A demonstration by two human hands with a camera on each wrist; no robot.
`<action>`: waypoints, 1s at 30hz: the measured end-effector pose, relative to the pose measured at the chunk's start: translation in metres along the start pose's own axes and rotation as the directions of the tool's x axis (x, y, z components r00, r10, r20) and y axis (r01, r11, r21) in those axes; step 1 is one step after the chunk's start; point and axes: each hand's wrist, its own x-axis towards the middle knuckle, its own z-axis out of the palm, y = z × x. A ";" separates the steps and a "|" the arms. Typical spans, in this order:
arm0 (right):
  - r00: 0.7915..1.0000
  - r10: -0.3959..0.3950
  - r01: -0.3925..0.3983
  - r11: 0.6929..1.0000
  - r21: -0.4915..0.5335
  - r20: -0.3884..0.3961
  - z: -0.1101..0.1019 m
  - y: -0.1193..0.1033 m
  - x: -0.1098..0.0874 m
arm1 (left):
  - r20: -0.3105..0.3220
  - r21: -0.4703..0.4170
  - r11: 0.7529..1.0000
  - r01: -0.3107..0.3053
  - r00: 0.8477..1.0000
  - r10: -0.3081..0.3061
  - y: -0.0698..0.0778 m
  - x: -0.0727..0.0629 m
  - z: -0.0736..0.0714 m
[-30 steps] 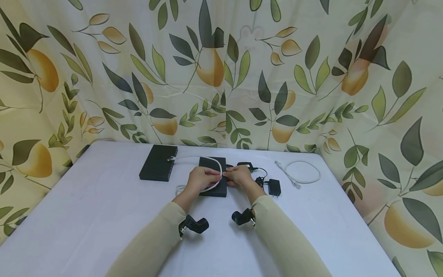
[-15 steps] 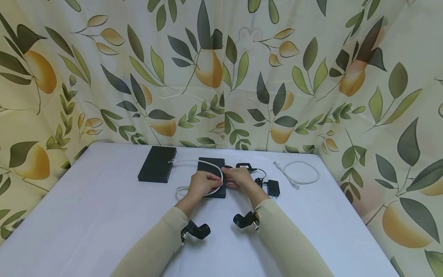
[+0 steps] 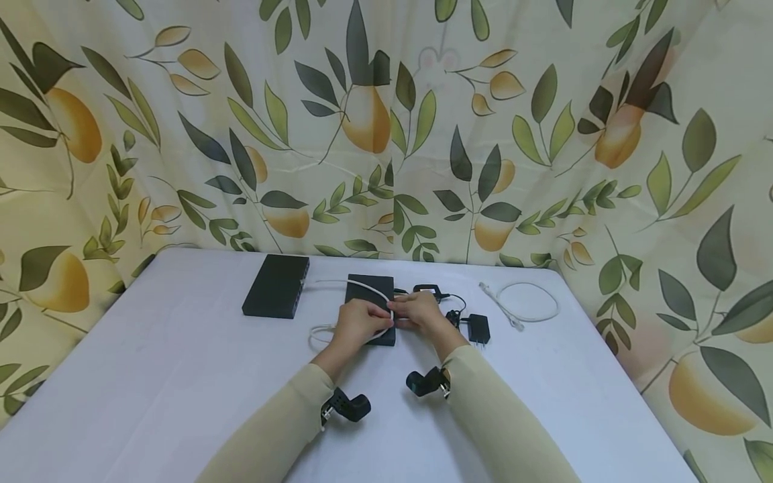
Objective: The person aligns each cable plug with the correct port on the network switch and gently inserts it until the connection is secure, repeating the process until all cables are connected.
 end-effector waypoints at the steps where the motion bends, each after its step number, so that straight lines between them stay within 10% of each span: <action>1: 1.000 0.003 -0.003 1.000 -0.008 -0.001 0.000 -0.001 -0.001 | 0.002 -0.007 1.000 0.001 1.000 -0.001 0.001 0.000 -0.002; 13: 1.000 0.017 -0.016 0.999 0.031 -0.019 0.002 -0.003 0.000 | -0.088 0.037 0.992 0.118 0.990 -0.114 -0.015 0.019 -0.072; 30: 0.998 -0.030 0.033 0.998 0.058 -0.048 0.006 0.002 -0.007 | -0.070 0.044 0.991 0.129 0.990 -0.126 -0.054 0.016 -0.054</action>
